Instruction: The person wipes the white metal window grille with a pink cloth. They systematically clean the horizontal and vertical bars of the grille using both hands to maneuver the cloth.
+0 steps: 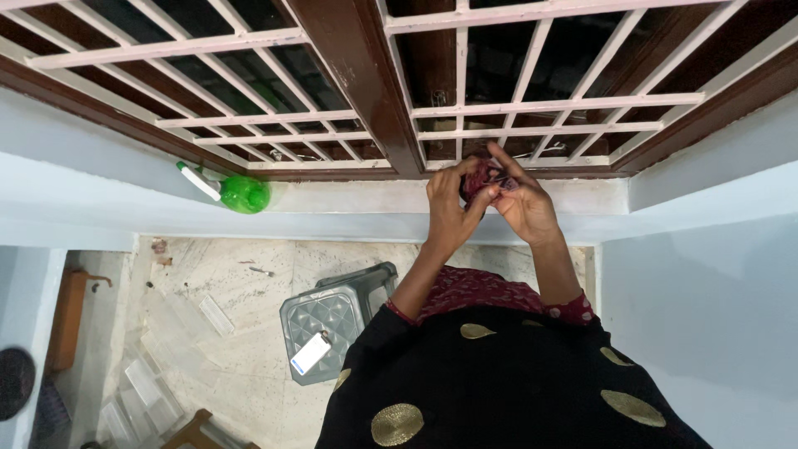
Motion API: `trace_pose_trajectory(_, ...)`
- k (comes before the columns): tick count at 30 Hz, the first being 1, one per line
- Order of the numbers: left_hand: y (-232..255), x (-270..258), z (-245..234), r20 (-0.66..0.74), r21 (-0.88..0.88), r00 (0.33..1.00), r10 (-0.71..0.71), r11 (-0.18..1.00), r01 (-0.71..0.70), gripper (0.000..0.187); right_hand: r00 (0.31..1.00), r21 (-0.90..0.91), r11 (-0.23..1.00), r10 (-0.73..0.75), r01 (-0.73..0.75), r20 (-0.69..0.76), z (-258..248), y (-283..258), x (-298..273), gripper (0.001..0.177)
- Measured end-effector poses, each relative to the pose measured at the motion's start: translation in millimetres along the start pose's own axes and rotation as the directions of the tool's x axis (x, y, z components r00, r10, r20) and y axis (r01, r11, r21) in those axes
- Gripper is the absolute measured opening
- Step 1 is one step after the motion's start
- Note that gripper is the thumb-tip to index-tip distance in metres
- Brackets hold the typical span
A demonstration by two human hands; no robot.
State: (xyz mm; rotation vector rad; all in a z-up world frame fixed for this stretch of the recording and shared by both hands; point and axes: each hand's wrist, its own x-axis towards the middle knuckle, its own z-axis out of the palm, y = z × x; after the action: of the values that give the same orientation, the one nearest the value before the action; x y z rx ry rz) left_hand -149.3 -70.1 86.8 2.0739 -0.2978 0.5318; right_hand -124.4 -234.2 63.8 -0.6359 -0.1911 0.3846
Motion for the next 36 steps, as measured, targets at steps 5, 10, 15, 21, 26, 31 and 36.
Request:
trace_pose_trajectory(5, -20, 4, 4, 0.011, -0.35, 0.992, -0.125, 0.929, 0.121, 0.021, 0.999, -0.004, 1.0, -0.031, 0.031, 0.038, -21, 12, -2, 0.066)
trace_pose_trajectory(10, -27, 2, 2, -0.037, -0.559, 0.959, -0.28, 0.801, 0.212, 0.032, 0.975, -0.177, 0.98, -0.12, 0.087, -0.186, -27, 17, -4, 0.051)
trace_pose_trajectory(15, -23, 10, -5, 0.076, -0.78, 0.918, -0.39, 0.55, 0.298, 0.03, 0.977, -0.59, 0.803, -0.179, 0.078, -0.114, -27, 24, -14, 0.035)
trace_pose_trajectory(21, -28, 13, -20, 0.099, -0.753, 0.9, -0.423, 0.559, 0.346, 0.025, 0.936, -0.466, 0.885, -0.157, -0.009, -0.316, -34, 16, -15, 0.011)
trace_pose_trajectory(26, -34, 18, -41, 0.304, -0.69, 0.914, -0.267, 0.6, 0.405, 0.018, 0.927, -0.251, 0.958, -0.214, 0.138, -0.307, -36, -4, -19, 0.006)
trace_pose_trajectory(31, -43, 17, -49, 0.395, -0.521, 0.908, -0.143, 0.778, 0.349, 0.051, 0.943, -0.038, 0.986, -0.168, 0.164, -0.287, -21, -8, -19, 0.009)
trace_pose_trajectory(36, -63, 7, -46, 0.264, -0.18, 0.933, -0.244, 0.938, 0.296, 0.032, 0.932, -0.009, 0.988, -0.151, 0.157, -0.328, -14, -16, -17, 0.008)
